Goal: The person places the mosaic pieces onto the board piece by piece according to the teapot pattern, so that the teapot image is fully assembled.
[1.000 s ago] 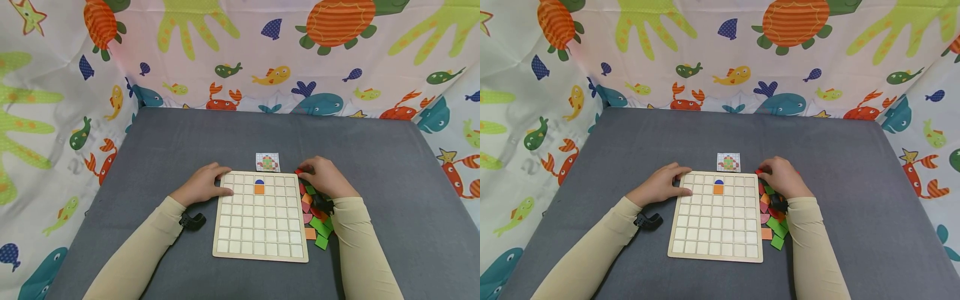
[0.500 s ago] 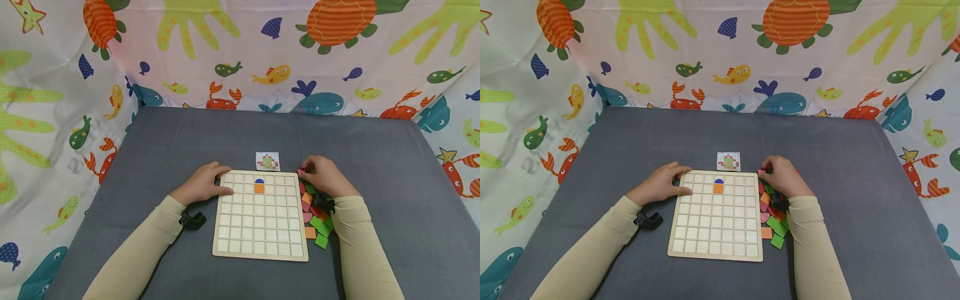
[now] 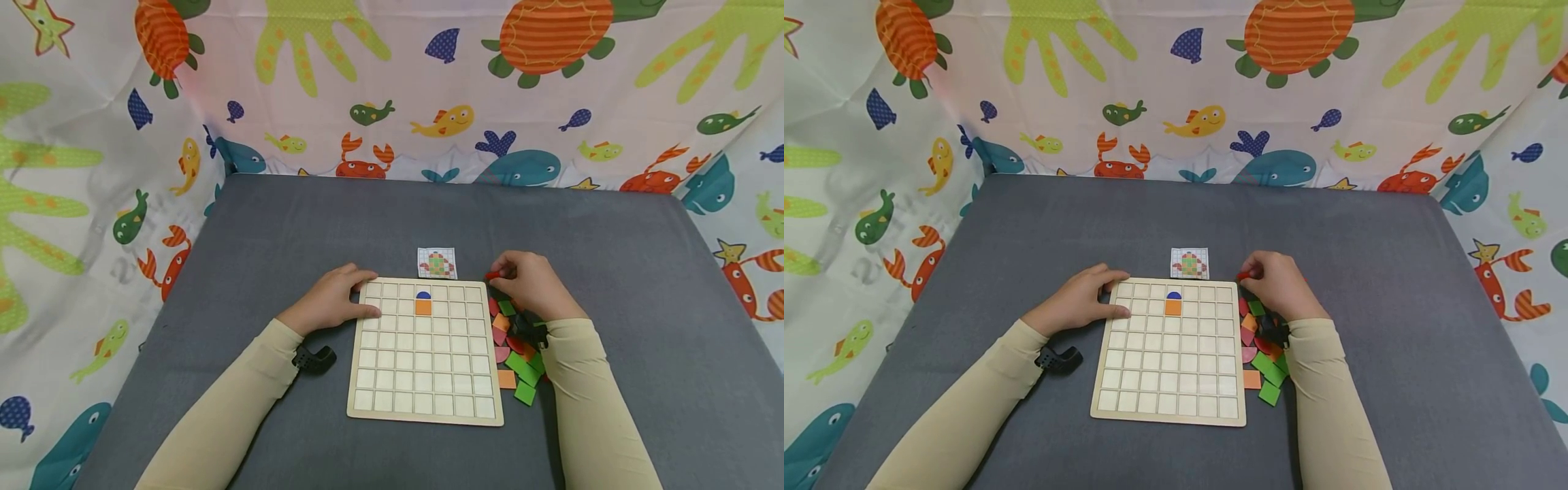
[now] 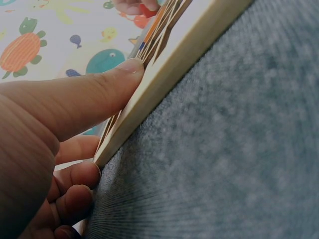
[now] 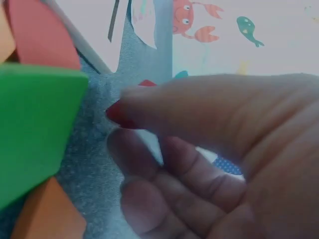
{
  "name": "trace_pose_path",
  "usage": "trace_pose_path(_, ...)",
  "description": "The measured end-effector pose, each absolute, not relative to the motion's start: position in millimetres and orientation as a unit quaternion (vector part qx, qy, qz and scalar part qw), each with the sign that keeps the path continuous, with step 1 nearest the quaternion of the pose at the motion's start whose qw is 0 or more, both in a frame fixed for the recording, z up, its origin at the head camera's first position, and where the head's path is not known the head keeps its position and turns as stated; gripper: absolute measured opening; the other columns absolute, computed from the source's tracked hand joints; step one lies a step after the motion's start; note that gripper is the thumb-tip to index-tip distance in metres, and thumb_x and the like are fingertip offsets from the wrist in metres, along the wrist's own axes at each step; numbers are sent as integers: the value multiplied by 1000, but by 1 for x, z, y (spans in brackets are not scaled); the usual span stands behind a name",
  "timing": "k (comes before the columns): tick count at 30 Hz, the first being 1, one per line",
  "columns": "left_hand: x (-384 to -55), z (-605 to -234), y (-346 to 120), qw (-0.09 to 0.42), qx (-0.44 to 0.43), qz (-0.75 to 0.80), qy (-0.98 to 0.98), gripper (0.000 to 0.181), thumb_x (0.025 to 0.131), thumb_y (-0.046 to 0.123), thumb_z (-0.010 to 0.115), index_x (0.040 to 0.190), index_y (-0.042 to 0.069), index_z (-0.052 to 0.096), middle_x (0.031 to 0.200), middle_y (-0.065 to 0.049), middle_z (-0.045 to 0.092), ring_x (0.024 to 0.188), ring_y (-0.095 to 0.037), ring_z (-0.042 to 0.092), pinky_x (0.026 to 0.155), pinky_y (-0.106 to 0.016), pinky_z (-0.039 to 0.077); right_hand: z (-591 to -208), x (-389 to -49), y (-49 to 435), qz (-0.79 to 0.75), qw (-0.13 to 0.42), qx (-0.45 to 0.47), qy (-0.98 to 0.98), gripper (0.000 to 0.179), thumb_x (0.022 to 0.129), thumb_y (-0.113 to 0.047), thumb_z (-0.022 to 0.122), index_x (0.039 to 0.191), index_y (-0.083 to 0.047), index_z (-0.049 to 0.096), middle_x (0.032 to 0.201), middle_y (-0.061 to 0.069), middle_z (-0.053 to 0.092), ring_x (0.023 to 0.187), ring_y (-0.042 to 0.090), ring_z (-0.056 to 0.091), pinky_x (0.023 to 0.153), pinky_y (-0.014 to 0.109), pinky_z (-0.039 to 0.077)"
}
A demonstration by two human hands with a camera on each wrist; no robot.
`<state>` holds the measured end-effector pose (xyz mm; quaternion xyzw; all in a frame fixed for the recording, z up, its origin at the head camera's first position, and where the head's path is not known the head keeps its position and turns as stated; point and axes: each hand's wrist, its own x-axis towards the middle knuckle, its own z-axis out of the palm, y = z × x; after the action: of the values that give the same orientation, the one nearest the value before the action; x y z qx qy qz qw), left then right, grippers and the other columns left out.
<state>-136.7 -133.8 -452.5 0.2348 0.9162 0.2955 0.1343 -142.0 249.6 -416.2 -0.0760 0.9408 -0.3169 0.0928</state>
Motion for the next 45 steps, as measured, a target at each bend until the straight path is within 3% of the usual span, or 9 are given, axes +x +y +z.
trace_pose_path(13, -137, -454, -135, 132, 235, 299, 916, 75, 86, 53, 84, 147, 16, 62, 92, -1, 48, 77, -18, 40, 71, -35, 34, -405, -138, 238, -335, 94, -80, 934, 17, 97, -13, 76, 112, -4, 73, 105, 14, 74, 93, 27, 69, 79, 45, 59)
trace_pose_path(45, -137, -454, -136, 133, 237, 292, 917, 74, 88, 53, 83, 147, 15, 61, 94, -1, 47, 78, -17, 39, 71, -35, 33, -422, -125, 182, -361, 151, -192, 900, 6, 96, -15, 79, 100, -13, 75, 88, -2, 70, 79, 15, 65, 76, 35, 55)
